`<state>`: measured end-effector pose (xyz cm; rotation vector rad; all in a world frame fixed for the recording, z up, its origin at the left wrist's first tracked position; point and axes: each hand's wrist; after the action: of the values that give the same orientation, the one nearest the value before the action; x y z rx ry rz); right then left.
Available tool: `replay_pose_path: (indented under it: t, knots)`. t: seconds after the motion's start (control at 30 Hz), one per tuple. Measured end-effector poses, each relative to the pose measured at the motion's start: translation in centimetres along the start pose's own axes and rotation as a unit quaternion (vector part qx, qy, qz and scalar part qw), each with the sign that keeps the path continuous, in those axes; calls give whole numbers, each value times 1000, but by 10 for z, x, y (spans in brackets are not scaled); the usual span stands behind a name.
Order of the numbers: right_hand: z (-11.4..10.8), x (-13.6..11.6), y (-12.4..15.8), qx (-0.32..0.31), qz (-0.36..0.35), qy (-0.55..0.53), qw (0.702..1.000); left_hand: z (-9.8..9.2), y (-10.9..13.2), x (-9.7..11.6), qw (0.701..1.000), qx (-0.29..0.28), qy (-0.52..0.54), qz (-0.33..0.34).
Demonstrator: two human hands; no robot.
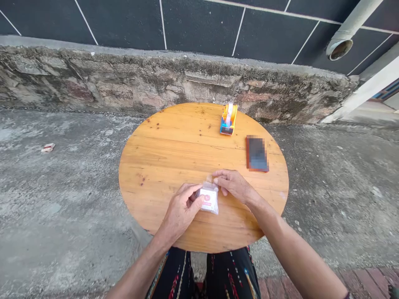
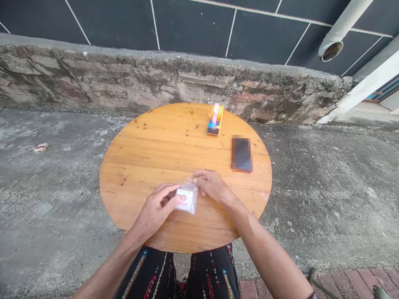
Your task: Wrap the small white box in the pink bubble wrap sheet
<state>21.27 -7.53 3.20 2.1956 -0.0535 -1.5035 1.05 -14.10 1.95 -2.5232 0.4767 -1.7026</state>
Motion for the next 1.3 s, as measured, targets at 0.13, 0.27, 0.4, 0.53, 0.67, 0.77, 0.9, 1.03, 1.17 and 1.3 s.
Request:
replay_pose_path:
  t: [0.13,0.27,0.4,0.53,0.67,0.77,0.9,1.03,1.17,1.3]
  knots:
    - [-1,-3,-1,-21,8,-21,1000,1,0,0,1000,4,0,5]
    - [-5,-9,-5,-42,26,8,999,2,0,1,1000,4,0,8]
    - [-10,-16,-14,-80,37,57,995,2,0,1,1000,1,-5,14]
    - [-7,-13,-21,-82,-8,70,994,3,0,2,1000,11,-11,19]
    - [-1,-2,-19,-21,-125,85,988,8,1,5,999,36,-27,18]
    - [1,3,-13,11,-184,86,979,11,2,8,998,47,-38,12]
    - [3,5,-7,-3,-151,69,986,13,3,10,997,52,-56,8]
    - [7,6,-6,21,-157,86,984,16,5,8,994,62,-87,15]
    - [9,6,-6,55,-172,114,977,20,9,8,980,117,-152,61]
    - [9,5,-5,67,-172,128,974,23,14,11,937,172,-231,196]
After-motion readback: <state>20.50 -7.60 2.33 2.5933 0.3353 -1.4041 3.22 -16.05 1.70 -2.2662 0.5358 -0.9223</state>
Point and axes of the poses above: each hand's wrist, its own y-axis away from the middle knuckle, its own z-axis out of the palm, x = y × z, and after that the axes turned 9 degrees about z, right-handed
